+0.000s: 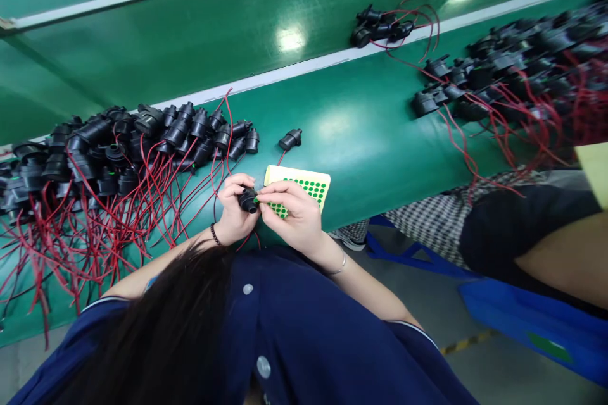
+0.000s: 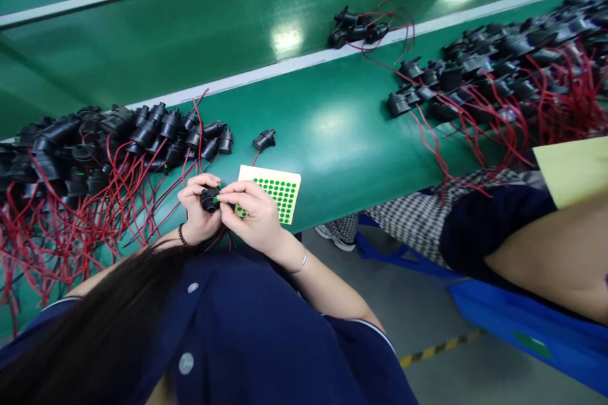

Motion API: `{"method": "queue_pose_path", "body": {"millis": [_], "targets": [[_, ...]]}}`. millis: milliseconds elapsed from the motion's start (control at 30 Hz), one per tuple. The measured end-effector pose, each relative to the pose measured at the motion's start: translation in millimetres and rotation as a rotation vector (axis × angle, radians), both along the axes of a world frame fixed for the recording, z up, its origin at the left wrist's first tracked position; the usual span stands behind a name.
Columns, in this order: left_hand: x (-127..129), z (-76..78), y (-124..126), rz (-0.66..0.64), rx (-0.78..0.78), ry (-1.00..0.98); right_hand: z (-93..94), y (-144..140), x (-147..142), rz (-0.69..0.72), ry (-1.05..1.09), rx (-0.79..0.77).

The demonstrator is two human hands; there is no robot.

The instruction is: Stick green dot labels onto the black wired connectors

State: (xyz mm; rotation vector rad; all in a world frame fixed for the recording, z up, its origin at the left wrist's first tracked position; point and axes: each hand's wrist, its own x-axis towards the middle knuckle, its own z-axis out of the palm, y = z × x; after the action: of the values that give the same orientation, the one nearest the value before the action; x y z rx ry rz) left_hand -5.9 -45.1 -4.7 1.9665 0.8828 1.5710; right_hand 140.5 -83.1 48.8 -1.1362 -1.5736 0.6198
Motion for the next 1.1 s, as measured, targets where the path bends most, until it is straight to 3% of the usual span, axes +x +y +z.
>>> {"method": "queue_pose_path", "body": {"millis": [300,500,833,1100], "targets": [[2.8,-0.1,-4.2,0.027,-0.117,-0.063,-2.3,1.7,-0.1,0.124,0.056,0.02],[-3.8,0.6,3.9,0.047,0.058,0.021,1.3,4.0,2.3,0.085,0.146,-0.08],[-11.3,9.3,7.6,0.028,0.265,0.165,6.8,7.4,13.6,0.111,-0.038,0.086],[-10.5,14.4,8.8,0.041,0.307,0.241,8.6,7.7,15.1,0.116,-0.133,0.162]]}}
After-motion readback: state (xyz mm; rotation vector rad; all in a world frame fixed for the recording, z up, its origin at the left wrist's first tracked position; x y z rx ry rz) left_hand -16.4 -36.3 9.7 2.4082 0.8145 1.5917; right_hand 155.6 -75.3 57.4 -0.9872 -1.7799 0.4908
